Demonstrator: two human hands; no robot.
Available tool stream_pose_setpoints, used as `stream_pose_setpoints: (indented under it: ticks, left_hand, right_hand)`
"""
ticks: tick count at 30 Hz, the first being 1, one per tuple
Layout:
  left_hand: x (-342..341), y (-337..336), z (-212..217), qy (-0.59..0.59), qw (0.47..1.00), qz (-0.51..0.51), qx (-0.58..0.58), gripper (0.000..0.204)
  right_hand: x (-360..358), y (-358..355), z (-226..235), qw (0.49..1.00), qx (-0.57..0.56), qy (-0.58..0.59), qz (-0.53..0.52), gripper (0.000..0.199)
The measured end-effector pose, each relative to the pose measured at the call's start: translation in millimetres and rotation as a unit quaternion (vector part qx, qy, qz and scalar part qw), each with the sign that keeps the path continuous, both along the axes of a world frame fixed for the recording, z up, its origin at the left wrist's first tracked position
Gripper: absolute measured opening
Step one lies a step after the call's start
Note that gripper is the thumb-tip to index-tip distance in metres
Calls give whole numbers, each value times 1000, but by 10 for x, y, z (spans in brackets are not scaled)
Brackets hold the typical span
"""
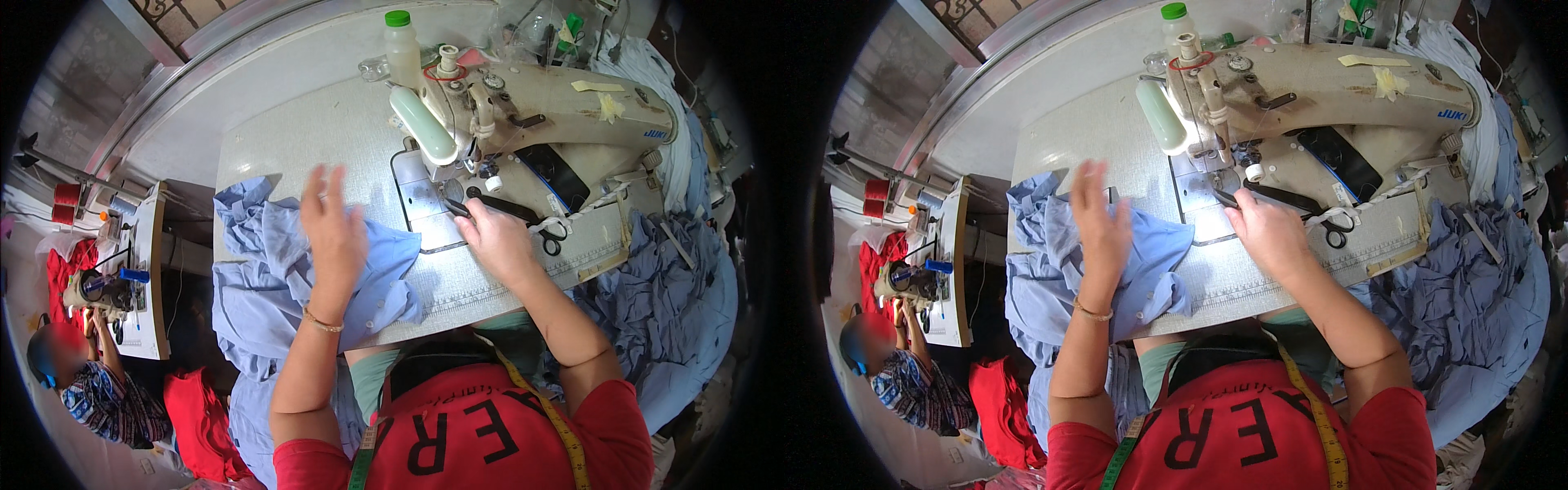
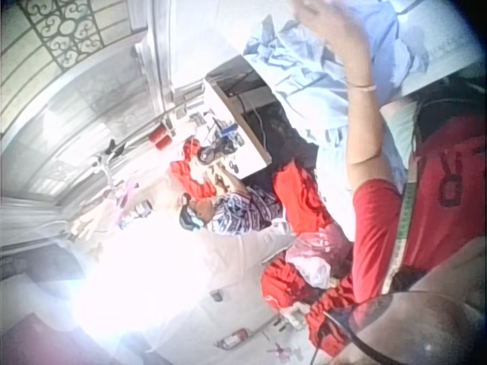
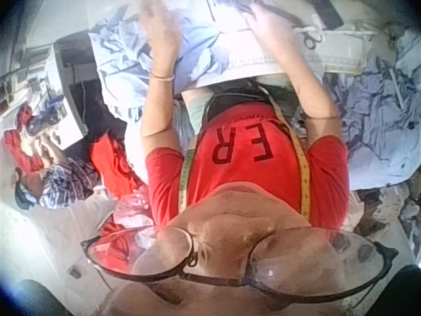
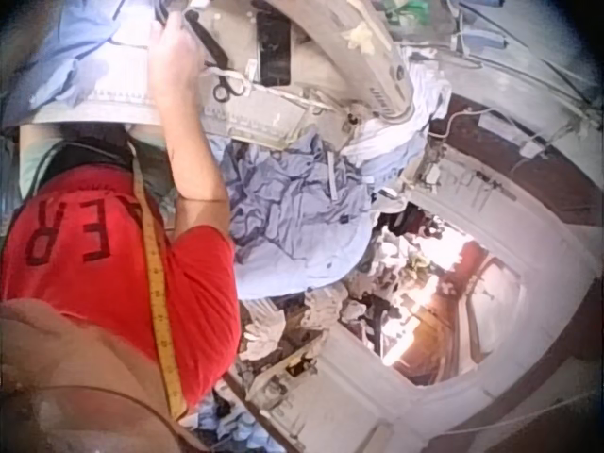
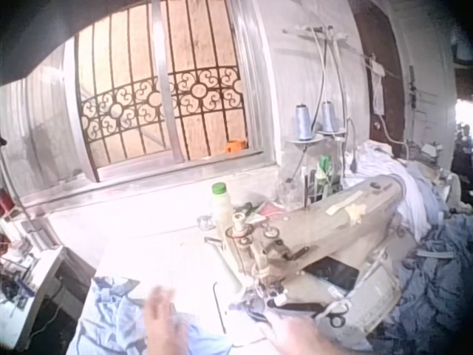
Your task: The person sews a blue shirt using a sewing machine, then uses snips to trim thread and finally folds the shirt.
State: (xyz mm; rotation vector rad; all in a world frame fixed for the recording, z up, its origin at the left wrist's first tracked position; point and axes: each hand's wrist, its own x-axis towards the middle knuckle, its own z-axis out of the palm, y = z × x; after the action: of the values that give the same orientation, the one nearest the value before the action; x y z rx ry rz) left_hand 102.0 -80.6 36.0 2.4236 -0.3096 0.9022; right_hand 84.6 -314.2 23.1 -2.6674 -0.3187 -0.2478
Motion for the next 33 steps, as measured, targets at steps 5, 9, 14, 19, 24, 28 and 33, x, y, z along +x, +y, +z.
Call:
stream_pose_setpoints:
  ticks: [5,9,14,19,24,28,33]
  left_hand:
    - [-87,-89,-226,130,970,-156,137,28]
    - [-70,-107,-300,163,965,-168,122,22]
    - [-85,-76,-333,191,964,-177,44,19]
    - [-79,-68,-350,184,966,-183,2,18]
    - [-73,-61,-364,203,963,-176,2,17]
    - [-84,-57,-397,181,969,-168,8,17]
    - [-127,-61,-377,195,970,-141,-29,19]
  right_hand:
    - [-48,-29,24,997,48,59,28,25]
    - [-77,0,-20,994,52,52,83,23]
    - [-85,117,-45,992,15,57,108,22]
    - [-89,227,-75,995,-50,-9,87,19]
    - [-102,266,-127,992,-53,-69,90,18]
    - [-98,286,-170,993,-27,-79,84,17]
    - [-123,279,-158,995,5,-54,82,17]
